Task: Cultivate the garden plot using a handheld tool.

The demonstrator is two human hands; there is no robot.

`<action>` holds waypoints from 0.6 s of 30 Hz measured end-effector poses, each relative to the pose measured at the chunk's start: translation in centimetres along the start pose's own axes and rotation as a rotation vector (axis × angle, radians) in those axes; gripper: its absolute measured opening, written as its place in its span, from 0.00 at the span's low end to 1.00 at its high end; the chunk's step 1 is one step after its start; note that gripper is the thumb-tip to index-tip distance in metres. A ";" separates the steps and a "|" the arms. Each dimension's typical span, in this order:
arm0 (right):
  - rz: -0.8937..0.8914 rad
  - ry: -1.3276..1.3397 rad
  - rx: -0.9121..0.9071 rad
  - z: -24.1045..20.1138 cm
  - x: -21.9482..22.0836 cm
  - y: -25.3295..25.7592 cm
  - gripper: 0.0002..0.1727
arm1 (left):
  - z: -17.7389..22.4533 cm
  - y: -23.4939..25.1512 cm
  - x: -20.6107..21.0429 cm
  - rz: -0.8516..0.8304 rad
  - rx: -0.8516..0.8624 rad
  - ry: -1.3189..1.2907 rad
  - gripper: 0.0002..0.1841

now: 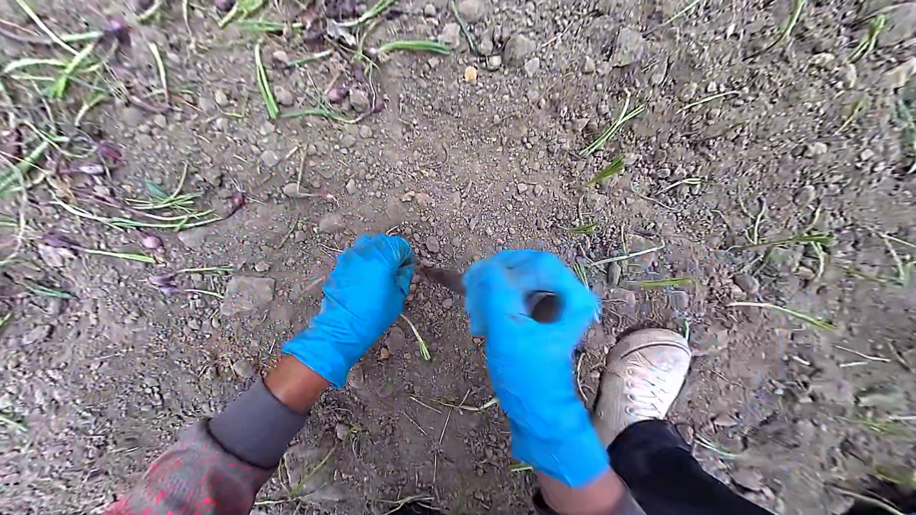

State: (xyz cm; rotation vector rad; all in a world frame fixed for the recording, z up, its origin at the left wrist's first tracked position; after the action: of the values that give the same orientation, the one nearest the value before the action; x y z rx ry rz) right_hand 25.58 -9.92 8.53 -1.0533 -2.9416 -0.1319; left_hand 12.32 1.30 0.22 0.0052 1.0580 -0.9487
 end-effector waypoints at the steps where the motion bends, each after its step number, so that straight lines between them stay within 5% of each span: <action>1: 0.008 0.008 0.038 3.1 0.6 -0.5 0.12 | 0.2 -0.1 -0.1 0.020 0.023 -0.009 0.07; 6: 0.040 0.063 0.144 5.8 0.4 -1.1 0.11 | 0.6 -0.6 -0.3 -0.029 -0.022 -0.119 0.08; 13: 0.040 0.045 0.020 -6.4 -3.3 0.5 0.13 | 2.9 2.9 6.0 -0.358 0.033 0.293 0.09; 16: 0.096 -0.018 -0.106 -6.9 -4.9 0.6 0.15 | 2.8 2.2 1.9 -0.388 0.004 0.288 0.23; 18: 0.112 -0.084 -0.098 -4.5 -4.7 0.6 0.13 | 0.7 1.6 -2.7 -0.286 -0.051 0.183 0.18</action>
State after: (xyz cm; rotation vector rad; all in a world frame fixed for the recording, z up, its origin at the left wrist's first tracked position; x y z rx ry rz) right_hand 29.54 -12.86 12.90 -1.2640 -2.9680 -0.2388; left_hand 13.51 3.79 1.86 -0.1055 1.2748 -1.1953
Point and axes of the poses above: each hand's wrist, its own y-axis towards the middle knuckle, its own x-axis out of the palm, z = x × y, the point moved 7 cm from there along y, towards the middle knuckle, and after that the axes turned 3 degrees about -z, right-handed, at the moved point
